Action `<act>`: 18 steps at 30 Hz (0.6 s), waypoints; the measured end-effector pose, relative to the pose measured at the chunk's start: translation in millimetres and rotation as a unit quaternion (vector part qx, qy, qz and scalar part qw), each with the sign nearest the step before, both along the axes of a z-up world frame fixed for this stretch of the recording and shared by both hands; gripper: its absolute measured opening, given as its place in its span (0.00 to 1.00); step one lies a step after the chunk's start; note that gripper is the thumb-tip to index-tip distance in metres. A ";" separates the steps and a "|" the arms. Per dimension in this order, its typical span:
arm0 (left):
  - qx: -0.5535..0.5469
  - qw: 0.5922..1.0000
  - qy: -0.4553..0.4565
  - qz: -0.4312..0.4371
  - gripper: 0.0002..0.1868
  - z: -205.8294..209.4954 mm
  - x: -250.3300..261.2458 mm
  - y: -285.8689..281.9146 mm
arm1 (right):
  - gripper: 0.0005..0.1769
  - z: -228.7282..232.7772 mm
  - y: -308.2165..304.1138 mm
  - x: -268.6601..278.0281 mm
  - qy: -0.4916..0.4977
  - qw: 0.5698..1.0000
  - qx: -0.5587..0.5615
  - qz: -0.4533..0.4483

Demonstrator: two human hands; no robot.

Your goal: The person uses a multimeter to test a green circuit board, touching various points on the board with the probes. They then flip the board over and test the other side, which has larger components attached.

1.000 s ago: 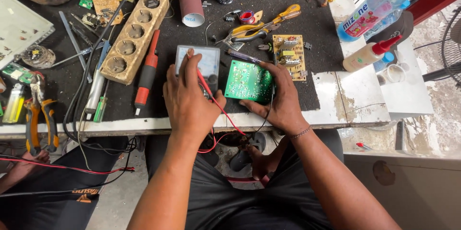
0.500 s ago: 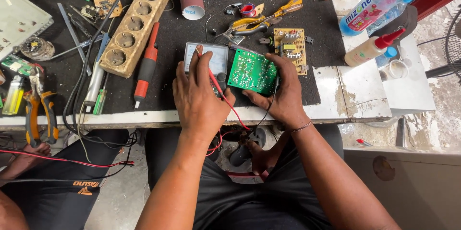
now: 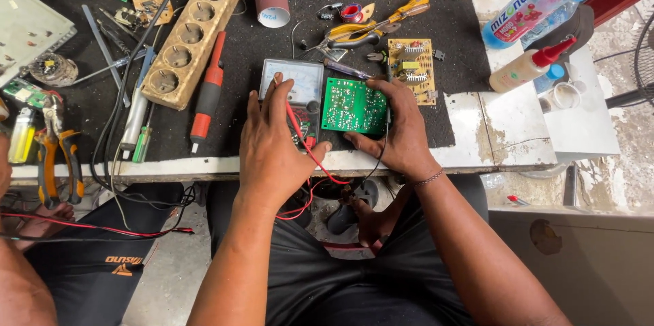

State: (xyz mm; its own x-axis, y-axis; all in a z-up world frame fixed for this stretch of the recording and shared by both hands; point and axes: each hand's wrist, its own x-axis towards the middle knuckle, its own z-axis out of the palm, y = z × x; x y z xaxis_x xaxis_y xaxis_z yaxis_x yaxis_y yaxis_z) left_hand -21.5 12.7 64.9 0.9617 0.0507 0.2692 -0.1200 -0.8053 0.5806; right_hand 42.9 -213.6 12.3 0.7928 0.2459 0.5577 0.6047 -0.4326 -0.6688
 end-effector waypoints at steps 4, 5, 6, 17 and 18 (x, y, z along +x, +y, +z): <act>-0.013 0.999 -0.032 0.006 0.60 -2.4 1.4 -1.6 | 0.45 0.9 -0.7 -0.1 -0.001 1.000 -0.001 0.011; -0.013 0.999 -0.034 0.007 0.60 -4.5 1.3 -2.3 | 0.45 2.1 -0.4 0.0 -0.003 1.000 0.000 0.012; -0.012 0.999 -0.048 0.012 0.60 -7.1 0.0 -3.4 | 0.45 2.7 -0.5 -1.3 0.003 1.000 0.001 0.015; -0.027 0.973 -0.229 -0.033 0.39 -36.8 3.9 -8.9 | 0.47 9.0 -2.4 -4.2 -0.014 0.999 -0.011 0.028; -0.021 0.964 -0.262 -0.031 0.33 -42.2 4.5 -8.3 | 0.44 7.0 -4.2 -3.2 -0.021 0.999 -0.004 0.033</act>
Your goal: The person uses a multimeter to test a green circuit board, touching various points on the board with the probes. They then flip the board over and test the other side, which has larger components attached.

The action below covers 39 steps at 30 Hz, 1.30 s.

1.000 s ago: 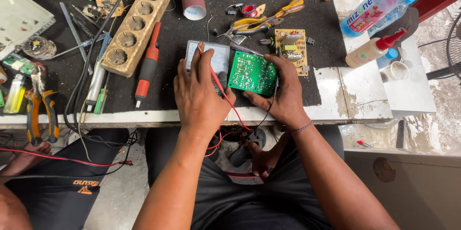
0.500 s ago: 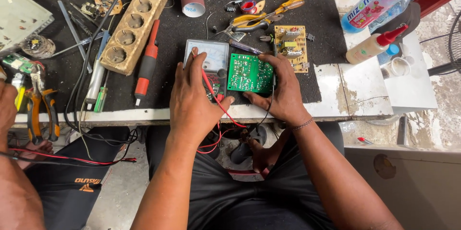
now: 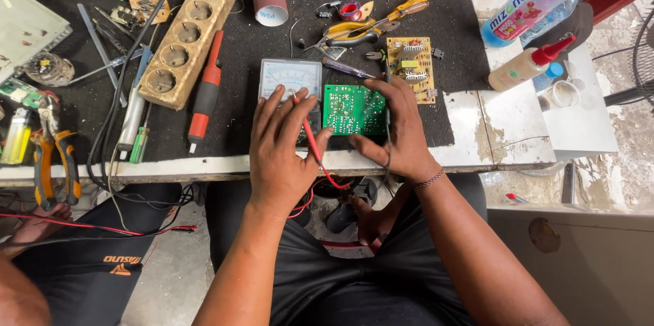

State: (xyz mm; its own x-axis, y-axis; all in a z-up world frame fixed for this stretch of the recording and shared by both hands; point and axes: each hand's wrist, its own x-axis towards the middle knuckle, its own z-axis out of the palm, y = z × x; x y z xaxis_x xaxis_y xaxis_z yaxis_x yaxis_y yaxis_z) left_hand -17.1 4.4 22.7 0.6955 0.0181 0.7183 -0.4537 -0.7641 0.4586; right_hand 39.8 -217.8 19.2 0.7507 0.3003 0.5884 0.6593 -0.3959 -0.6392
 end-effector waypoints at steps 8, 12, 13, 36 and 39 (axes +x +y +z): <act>-0.037 0.996 -0.061 -0.049 0.18 9.7 -13.5 4.5 | 0.35 -0.8 5.4 0.7 -0.058 0.998 -0.025 -0.007; -0.045 0.995 -0.070 -0.053 0.17 3.5 -14.7 3.5 | 0.34 -2.7 5.7 0.3 -0.083 0.996 -0.036 -0.011; -0.039 0.995 -0.074 -0.052 0.17 2.0 -14.2 3.5 | 0.35 -2.7 6.1 0.9 -0.086 0.996 -0.033 -0.013; 0.074 0.991 -0.104 0.048 0.10 -30.7 -3.1 -14.7 | 0.32 -7.2 2.4 5.3 -0.106 0.994 -0.024 0.001; 0.073 0.991 -0.102 0.055 0.11 -30.8 -4.0 -16.4 | 0.32 -7.3 2.5 4.5 -0.104 0.994 -0.020 0.001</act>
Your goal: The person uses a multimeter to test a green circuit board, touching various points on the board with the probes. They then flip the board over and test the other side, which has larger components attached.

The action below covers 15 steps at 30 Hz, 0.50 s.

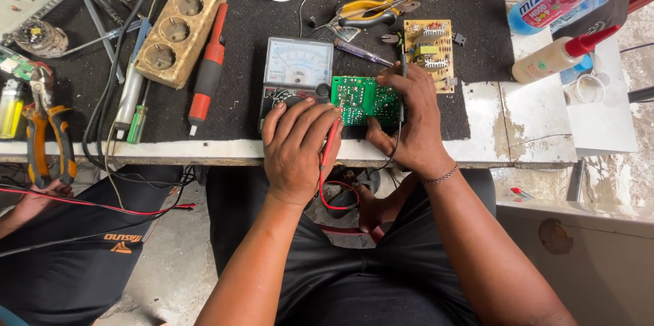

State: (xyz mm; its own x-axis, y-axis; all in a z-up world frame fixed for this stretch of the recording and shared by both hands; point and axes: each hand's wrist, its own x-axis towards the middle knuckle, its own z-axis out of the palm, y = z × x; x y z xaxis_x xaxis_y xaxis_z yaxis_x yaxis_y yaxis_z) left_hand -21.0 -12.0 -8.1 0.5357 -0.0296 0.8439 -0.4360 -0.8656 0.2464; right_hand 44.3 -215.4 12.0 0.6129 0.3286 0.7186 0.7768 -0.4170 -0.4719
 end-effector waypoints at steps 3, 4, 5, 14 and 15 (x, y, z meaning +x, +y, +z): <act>0.002 1.000 -0.001 0.008 0.10 -0.3 1.4 -0.5 | 0.32 1.1 0.3 0.4 -0.003 1.000 -0.001 0.000; 0.005 1.000 0.000 0.013 0.10 -0.8 1.6 -0.6 | 0.32 1.4 0.1 0.4 -0.007 1.000 -0.005 0.002; 0.005 1.000 0.000 0.013 0.10 0.2 1.6 -1.2 | 0.32 1.8 0.3 0.1 -0.007 1.000 -0.005 0.002; -0.005 1.000 -0.005 0.005 0.10 1.9 0.3 -0.9 | 0.31 1.7 1.7 -0.3 -0.002 1.000 0.007 0.007; -0.005 1.000 -0.004 0.001 0.10 2.6 0.7 -0.8 | 0.31 1.9 1.6 -0.3 -0.002 1.000 0.008 0.006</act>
State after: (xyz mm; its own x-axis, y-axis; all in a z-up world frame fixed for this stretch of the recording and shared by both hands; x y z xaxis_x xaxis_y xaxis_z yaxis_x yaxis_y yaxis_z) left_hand -20.4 -12.8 -5.5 0.5283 -0.0202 0.8488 -0.4368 -0.8637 0.2513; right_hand 44.0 -213.7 13.8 0.6062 0.3249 0.7259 0.7836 -0.4005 -0.4750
